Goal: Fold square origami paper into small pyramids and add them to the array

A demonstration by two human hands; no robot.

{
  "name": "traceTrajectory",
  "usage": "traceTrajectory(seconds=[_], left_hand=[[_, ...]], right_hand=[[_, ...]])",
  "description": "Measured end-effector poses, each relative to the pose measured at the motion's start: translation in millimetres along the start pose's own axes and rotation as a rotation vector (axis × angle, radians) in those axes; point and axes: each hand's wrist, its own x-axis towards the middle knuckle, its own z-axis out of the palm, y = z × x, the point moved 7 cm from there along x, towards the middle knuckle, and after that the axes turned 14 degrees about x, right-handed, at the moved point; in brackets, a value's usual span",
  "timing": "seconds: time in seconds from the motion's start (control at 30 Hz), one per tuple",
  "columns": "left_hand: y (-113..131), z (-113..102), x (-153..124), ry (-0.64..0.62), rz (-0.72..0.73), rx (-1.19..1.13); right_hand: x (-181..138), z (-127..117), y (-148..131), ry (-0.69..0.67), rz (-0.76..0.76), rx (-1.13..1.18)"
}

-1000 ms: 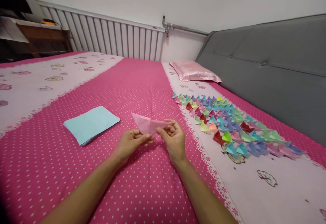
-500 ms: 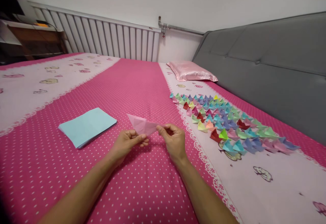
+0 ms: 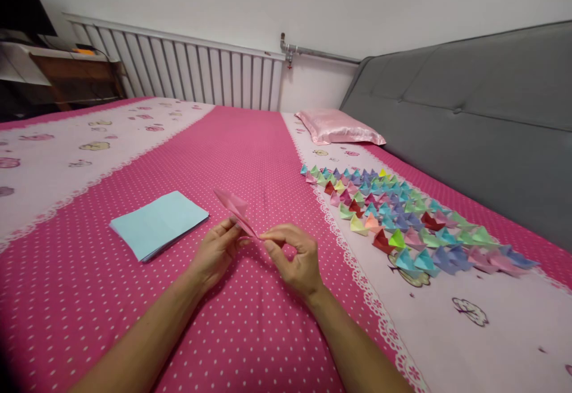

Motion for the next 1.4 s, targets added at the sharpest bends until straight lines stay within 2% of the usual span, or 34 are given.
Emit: traceTrajectory(seconds=[0.1,0.23,0.37,0.53,0.87,1.23,1.4], left_hand=[[0,6,-2,-0.048,-0.006,0.027],[-1,14,-7,-0.117,-0.017,0.180],[-11,19,-8,-0.200,-0.054,0.300],[-23,19,-6,-0.271,-0.086,0.417],[-25,17,-4,-0.228,-0.109,0.414],[-24,17,-4,-0.228,-0.098,0.426],[-24,16,-3,-0.211,-0.102,0.398]], right_hand=[[-2,1,4,-0.015,0.018,0.081],[-6,-7,17,0.090,0.131,0.162],[-7,-6,29,0.109,0.256,0.212],[-6,-6,38,0.154,0.324,0.279],[-6,-5,46,0.142,0.371,0.253],[-8,-8,52,0.219,0.412,0.275],[-7,-3,54,0.167,0.418,0.292]])
